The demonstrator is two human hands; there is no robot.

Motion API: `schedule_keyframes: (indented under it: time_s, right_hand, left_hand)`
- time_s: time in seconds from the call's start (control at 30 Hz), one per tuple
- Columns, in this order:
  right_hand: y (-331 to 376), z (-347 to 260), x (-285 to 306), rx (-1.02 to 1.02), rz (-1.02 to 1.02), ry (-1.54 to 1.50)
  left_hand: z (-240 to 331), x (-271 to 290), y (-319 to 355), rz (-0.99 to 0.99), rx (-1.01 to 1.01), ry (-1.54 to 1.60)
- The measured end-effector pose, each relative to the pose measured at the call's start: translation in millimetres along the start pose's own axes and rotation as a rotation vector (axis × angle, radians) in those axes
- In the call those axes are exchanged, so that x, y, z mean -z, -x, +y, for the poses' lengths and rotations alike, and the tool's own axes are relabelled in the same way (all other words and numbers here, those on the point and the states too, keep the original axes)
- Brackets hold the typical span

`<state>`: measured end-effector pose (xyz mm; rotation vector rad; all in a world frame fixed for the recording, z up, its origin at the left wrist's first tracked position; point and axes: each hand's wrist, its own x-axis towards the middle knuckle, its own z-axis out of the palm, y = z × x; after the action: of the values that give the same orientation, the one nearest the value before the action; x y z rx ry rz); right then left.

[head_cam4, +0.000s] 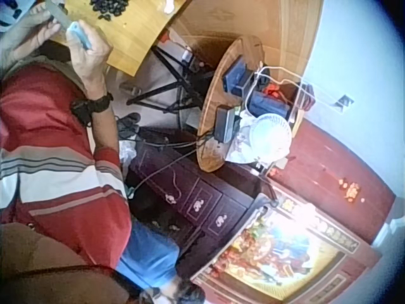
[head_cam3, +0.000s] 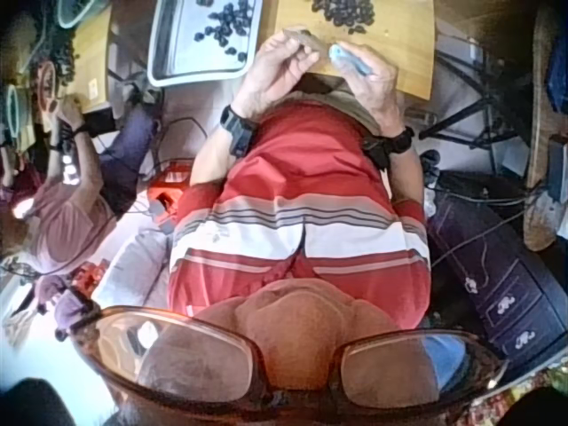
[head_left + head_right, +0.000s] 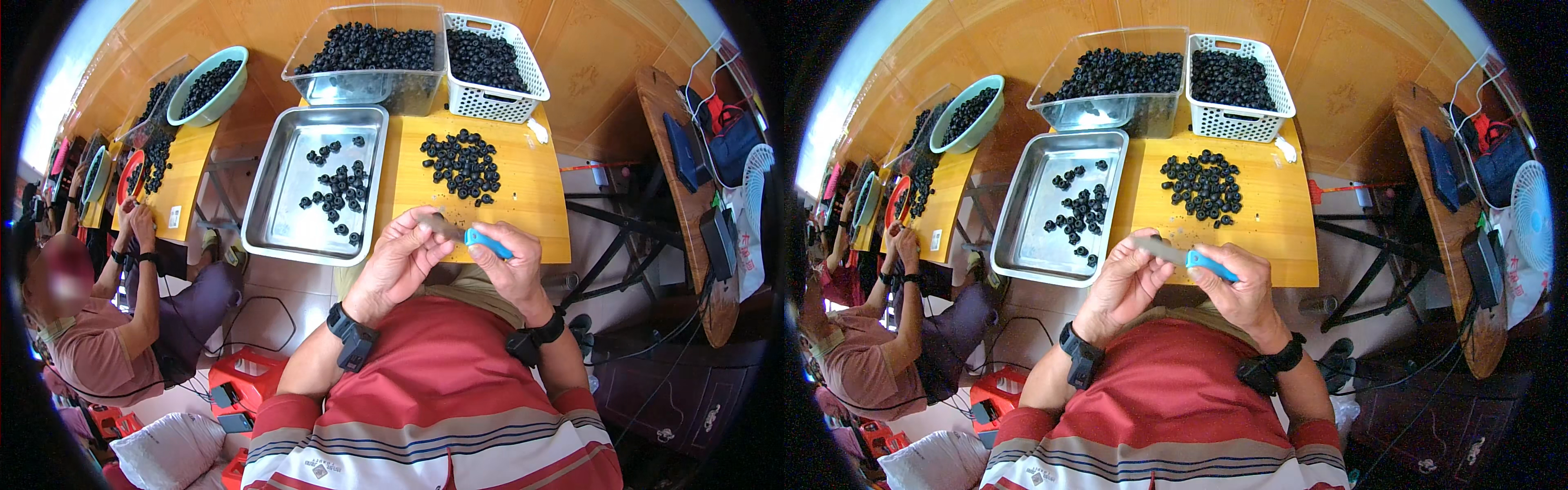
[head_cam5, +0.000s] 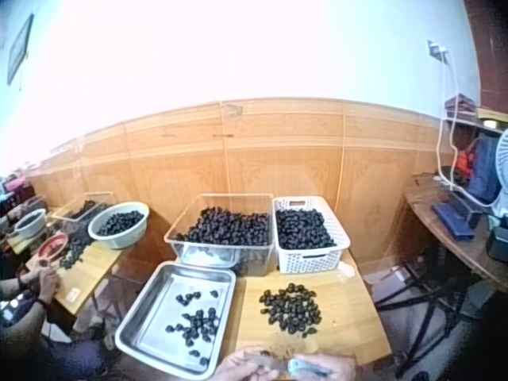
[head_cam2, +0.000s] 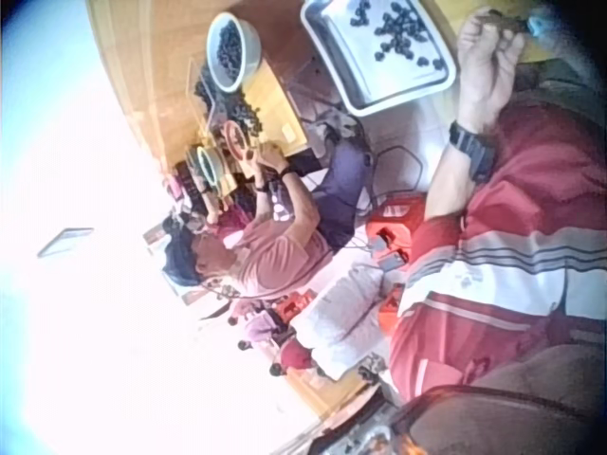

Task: Manual sorting and trimming of excess material from black rubber components using a small utility knife.

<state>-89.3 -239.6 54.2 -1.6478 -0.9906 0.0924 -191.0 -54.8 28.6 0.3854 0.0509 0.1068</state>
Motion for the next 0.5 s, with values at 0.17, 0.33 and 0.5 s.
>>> schedule_keyframes:
  time_s: [0.17,0.33,0.5]
  right_hand:
    - [0,3,5,-0.072,0.153,0.001]
    - [8,14,14,-0.167,0.244,-0.015]
    - [22,36,29,-0.235,0.368,0.004]
  left_hand:
    - [3,-4,1,0.017,-0.014,-0.035]
    - [24,-7,8,0.193,-0.132,-0.307]
    - [65,24,11,0.39,-0.497,-1.11]
